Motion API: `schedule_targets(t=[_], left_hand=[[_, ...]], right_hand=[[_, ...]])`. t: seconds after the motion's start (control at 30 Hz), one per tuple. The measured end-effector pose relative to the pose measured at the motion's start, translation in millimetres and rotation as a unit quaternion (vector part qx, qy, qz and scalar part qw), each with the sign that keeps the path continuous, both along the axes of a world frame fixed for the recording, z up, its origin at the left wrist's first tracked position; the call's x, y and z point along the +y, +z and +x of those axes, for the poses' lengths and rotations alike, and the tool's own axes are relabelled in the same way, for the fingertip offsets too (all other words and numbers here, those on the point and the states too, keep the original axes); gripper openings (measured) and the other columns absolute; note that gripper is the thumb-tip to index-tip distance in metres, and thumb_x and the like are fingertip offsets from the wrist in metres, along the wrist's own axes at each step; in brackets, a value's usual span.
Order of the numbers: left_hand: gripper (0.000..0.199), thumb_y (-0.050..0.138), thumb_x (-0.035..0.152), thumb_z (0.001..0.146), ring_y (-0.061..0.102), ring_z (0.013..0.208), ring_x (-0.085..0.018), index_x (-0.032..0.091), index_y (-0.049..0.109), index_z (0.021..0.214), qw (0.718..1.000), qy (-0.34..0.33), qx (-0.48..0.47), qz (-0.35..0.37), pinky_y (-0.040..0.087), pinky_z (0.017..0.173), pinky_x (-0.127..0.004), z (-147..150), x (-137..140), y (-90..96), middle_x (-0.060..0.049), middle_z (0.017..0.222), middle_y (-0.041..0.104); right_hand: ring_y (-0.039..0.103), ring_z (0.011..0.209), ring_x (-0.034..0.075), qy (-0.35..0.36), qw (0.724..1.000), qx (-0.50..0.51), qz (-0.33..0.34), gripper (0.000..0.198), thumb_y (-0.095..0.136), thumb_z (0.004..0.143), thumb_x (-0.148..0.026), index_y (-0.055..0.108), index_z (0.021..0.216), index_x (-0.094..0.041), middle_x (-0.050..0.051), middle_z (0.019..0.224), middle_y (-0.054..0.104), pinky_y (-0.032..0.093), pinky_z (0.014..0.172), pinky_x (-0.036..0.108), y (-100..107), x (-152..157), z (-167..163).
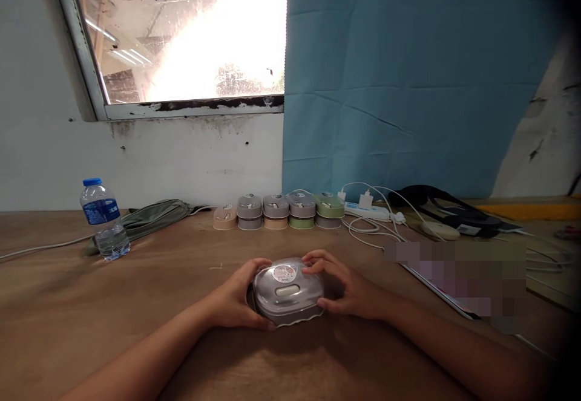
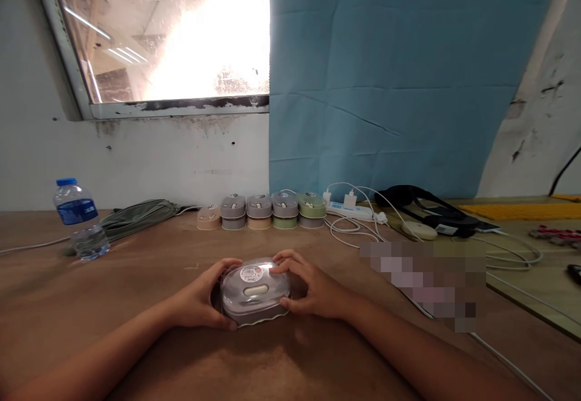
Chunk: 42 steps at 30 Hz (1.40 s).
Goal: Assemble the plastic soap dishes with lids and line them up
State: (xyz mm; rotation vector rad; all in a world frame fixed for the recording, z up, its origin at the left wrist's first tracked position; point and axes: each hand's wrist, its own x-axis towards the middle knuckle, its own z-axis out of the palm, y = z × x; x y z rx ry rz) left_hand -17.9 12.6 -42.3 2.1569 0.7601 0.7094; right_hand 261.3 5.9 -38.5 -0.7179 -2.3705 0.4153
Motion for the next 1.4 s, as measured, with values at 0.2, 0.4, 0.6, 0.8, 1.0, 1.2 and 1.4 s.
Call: schedule_targets(t=[0.2,0.4,0.6,0.8,1.0,1.2,1.4], left_hand=[[0.089,0.081,0.029,0.048,0.046,0.111,-0.024,0.022,0.034,0.123,1.000,-0.009,-0.013,-0.015,0.038,0.096,-0.035,1.1,-0.8,3.1,-0.007,0.122,0.046],[0.089,0.081,0.028,0.048,0.046,0.112,-0.023,0.022,0.033,0.123,0.999,-0.017,-0.020,-0.022,0.037,0.096,-0.034,0.5,-0.6,3.0,-0.007,0.123,0.046],[0.091,0.080,0.029,0.050,0.043,0.115,-0.024,0.023,0.030,0.126,1.000,-0.017,0.001,-0.023,0.035,0.098,-0.034,-0.9,-0.5,1.2,-0.007,0.127,0.043],[0.098,0.080,0.033,0.050,0.038,0.120,-0.027,0.023,0.027,0.132,0.999,-0.007,0.020,-0.028,0.030,0.102,-0.038,-2.3,1.0,-1.1,-0.009,0.132,0.038],[0.098,0.080,0.034,0.049,0.038,0.120,-0.027,0.023,0.028,0.132,0.999,-0.004,0.022,-0.024,0.031,0.102,-0.039,-2.5,0.1,0.4,-0.009,0.132,0.038],[0.093,0.080,0.032,0.050,0.042,0.117,-0.026,0.023,0.031,0.129,1.000,-0.008,0.013,-0.023,0.033,0.100,-0.038,-2.7,-0.6,1.0,-0.008,0.128,0.042],[0.095,0.078,0.032,0.052,0.039,0.119,-0.027,0.023,0.028,0.131,0.999,-0.018,0.041,-0.009,0.032,0.101,-0.040,-6.3,0.5,3.9,-0.009,0.131,0.039]], right_hand=[[0.040,0.117,0.025,-0.007,0.999,0.011,-0.035,0.046,0.068,0.070,-0.034,0.050,0.111,-0.022,0.010,0.122,0.037,0.033,0.098,0.039,-2.9,-0.2,1.2],[0.037,0.122,0.025,0.016,0.975,0.091,-0.202,0.049,0.070,0.069,-0.034,0.048,0.111,-0.021,0.011,0.130,0.036,0.032,0.100,0.039,-7.1,0.0,0.0],[0.040,0.122,0.023,0.057,0.951,0.131,-0.276,0.050,0.072,0.069,-0.028,0.047,0.112,-0.021,0.010,0.134,0.037,0.030,0.103,0.039,-7.8,2.1,-1.2],[0.042,0.120,0.024,0.068,0.949,0.129,-0.279,0.052,0.072,0.069,-0.027,0.046,0.114,-0.021,0.011,0.131,0.041,0.031,0.102,0.042,-7.4,4.4,0.9],[0.039,0.123,0.023,0.046,0.966,0.085,-0.238,0.057,0.076,0.064,-0.025,0.048,0.113,-0.022,0.010,0.136,0.034,0.031,0.103,0.041,-5.2,4.0,5.5],[0.039,0.123,0.023,0.019,0.981,0.043,-0.187,0.052,0.074,0.066,-0.028,0.051,0.112,-0.022,0.010,0.134,0.036,0.034,0.102,0.039,-2.3,1.2,6.6],[0.038,0.122,0.024,-0.001,0.988,0.006,-0.155,0.054,0.073,0.067,-0.030,0.050,0.115,-0.022,0.009,0.134,0.037,0.034,0.101,0.040,1.7,-0.6,7.4]])
